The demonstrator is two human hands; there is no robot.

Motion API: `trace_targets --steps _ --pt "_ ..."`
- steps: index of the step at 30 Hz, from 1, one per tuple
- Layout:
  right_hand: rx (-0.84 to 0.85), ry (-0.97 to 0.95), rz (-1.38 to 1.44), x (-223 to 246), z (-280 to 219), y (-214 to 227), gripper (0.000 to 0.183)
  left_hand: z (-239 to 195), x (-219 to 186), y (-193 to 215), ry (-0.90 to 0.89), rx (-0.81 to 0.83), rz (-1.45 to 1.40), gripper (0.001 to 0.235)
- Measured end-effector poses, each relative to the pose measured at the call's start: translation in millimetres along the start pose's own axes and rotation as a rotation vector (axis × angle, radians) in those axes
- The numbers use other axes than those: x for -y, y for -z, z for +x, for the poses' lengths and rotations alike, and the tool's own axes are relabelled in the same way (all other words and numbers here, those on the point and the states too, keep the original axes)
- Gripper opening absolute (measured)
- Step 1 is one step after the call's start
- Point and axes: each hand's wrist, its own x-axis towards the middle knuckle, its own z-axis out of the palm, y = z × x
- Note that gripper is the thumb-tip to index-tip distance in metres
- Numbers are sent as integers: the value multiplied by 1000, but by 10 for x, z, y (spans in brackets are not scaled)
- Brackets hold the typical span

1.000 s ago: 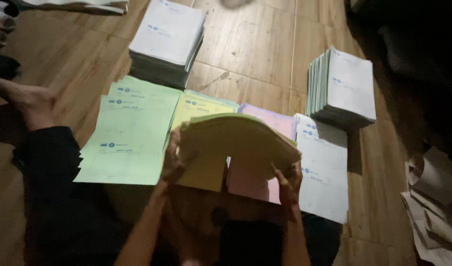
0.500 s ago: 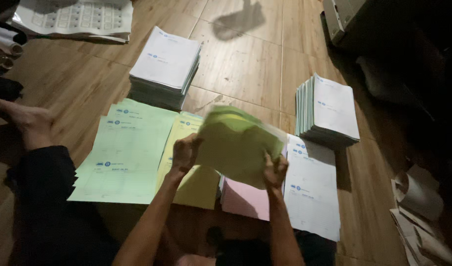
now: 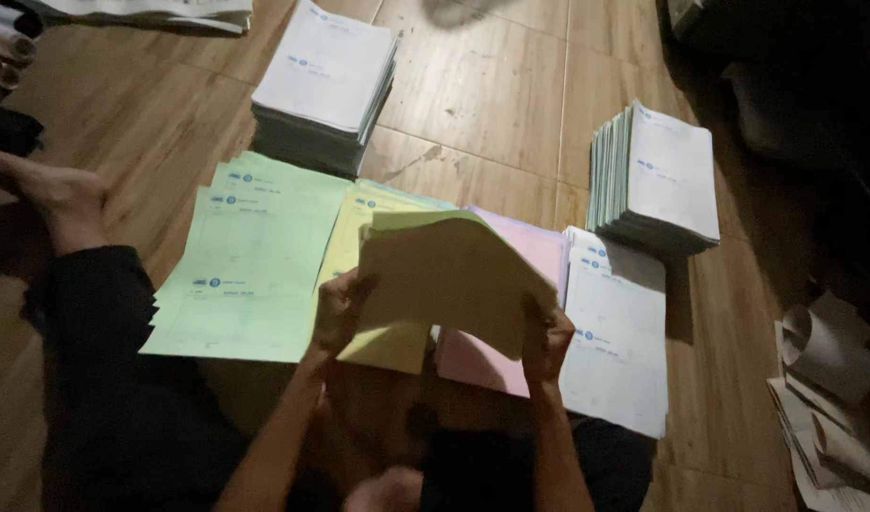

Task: The person sits on the floor and sorts through stacks of colored papers, flipping through them and organizing them into separate piles by color.

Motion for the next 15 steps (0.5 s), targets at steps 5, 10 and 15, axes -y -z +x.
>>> trace_targets --steps 5,10,15 --pt "-329 188 -146 -458 -42 189 19 -223 -455 -73 -40 -82 21 49" --pt "-361 216 -266 631 -327 -200 104 -254 -693 -129 -264 -138 172 80" --pt "-285 497 -592 762 -202 -85 85 17 -1067 29 -612 -104 962 103"
